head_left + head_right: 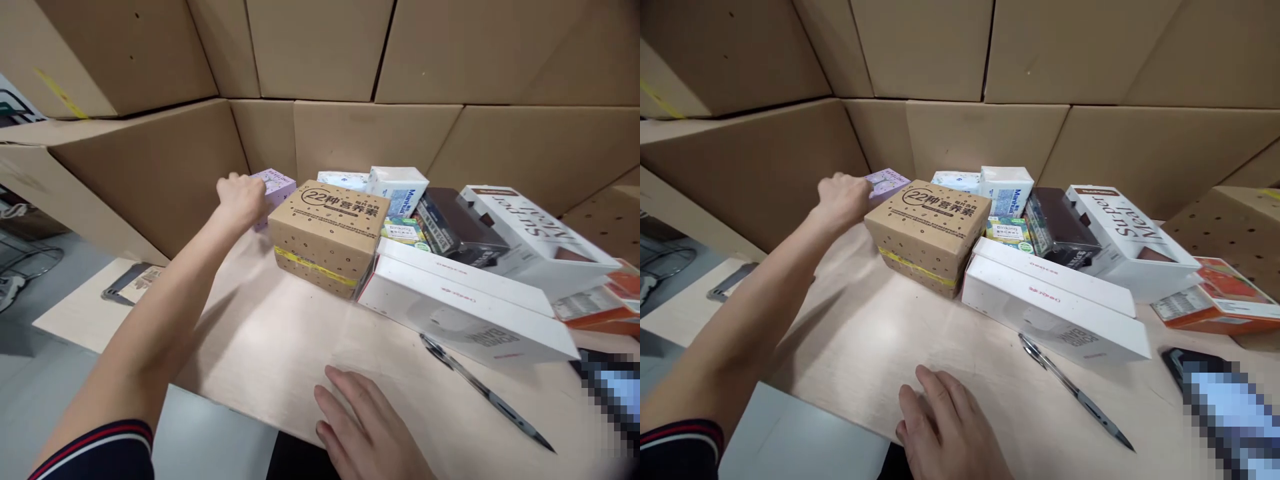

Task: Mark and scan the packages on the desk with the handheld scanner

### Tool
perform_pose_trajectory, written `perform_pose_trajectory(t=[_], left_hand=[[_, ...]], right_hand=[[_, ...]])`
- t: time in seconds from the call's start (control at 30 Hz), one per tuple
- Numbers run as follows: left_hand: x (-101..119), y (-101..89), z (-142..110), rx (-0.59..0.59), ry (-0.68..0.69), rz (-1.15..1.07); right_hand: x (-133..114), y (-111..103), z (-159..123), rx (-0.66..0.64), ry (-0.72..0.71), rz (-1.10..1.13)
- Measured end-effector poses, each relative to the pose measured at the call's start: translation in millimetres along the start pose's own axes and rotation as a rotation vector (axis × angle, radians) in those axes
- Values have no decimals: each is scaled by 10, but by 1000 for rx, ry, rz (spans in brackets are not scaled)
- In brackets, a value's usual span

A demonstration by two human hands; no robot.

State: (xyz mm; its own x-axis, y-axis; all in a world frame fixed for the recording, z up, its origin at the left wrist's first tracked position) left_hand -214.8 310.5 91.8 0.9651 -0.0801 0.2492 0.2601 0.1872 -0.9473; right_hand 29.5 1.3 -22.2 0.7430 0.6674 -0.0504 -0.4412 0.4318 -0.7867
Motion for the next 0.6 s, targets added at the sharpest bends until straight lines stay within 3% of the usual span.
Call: perform_pose_trajectory(t=[0.1, 0.3, 0.4, 0.6], left_hand=[[-104, -99, 65, 13, 16, 72], [-270, -66, 157, -271, -180, 20], [-224, -158, -118, -367, -216, 71], [-11, -370, -1101, -259, -293, 129]], right_hand=[[-8, 42, -35, -33, -11, -20], [1, 9, 18, -4, 1, 5], [-14, -37, 66, -31, -3, 10], [-87, -123, 90, -92, -5, 39]])
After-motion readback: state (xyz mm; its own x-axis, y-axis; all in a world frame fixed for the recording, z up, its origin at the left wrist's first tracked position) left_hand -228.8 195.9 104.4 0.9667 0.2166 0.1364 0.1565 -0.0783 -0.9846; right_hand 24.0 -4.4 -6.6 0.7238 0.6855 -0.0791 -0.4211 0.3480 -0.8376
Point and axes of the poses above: each hand's wrist, its own z-axis towards the middle knuckle, its own y-axis out of the palm, x = y × z, the point moved 2 cm from there along z, towards the middle knuckle, and after that the axes turned 11 degrees about -z, right-handed, at the moved point
